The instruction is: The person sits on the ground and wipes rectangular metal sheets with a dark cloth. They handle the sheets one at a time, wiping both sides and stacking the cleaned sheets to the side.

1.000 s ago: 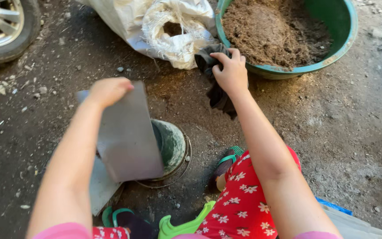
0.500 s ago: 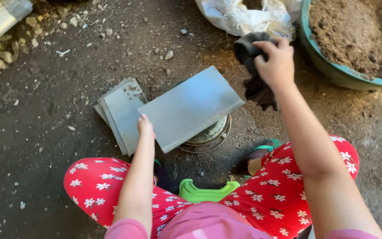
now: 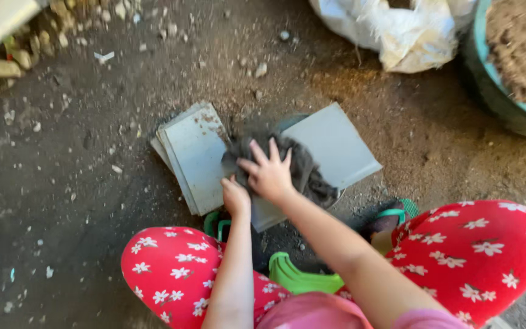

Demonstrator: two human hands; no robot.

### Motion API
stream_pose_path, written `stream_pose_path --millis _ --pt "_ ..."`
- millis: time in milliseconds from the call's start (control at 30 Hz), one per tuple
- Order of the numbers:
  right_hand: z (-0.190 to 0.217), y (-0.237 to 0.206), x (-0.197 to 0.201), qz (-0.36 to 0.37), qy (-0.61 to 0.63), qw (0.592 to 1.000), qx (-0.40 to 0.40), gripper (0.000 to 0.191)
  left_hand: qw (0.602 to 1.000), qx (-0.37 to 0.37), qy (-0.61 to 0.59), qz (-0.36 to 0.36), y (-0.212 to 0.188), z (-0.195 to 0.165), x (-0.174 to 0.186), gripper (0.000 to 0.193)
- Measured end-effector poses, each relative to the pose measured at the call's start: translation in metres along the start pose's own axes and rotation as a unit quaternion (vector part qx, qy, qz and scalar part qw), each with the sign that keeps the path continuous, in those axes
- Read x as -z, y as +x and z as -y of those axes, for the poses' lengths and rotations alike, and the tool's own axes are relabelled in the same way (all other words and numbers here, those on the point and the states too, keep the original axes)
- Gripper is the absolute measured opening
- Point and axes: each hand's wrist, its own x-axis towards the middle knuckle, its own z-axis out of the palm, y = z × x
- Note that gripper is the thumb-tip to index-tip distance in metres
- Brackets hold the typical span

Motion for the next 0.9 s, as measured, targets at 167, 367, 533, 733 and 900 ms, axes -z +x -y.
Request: stream_pose_path --millis 167,367,533,733,900 --pt "-0.114 0.038 -0.005 -0.034 -0.032 0.994 -0.103 0.042 1.0 0.001 0.009 -0.021 -0.008 0.016 -0.01 0.033" --pt "-0.269 0.067 0.063 0.003 -0.168 0.968 -0.189 0.034 0.999 0.001 0.002 -0.033 -0.005 0.023 -0.021 0.032" --pt "-0.266 0.065 0.112 -0.104 -0.111 0.975 -0.16 0.029 0.999 0.018 -0.02 -0.022 0.007 0.023 -0.029 0.032" --pt "-0.094 0.047 0.088 0.012 -0.01 0.989 -0.145 0.032 0.997 -0.01 -0.047 -0.052 0.012 0.018 -0.025 0.031" --pt "-0.022 -0.02 0.04 -0.013 -0.057 0.995 -0.087 0.051 0.997 -0.013 -0.033 -0.063 0.008 0.018 -0.021 0.03"
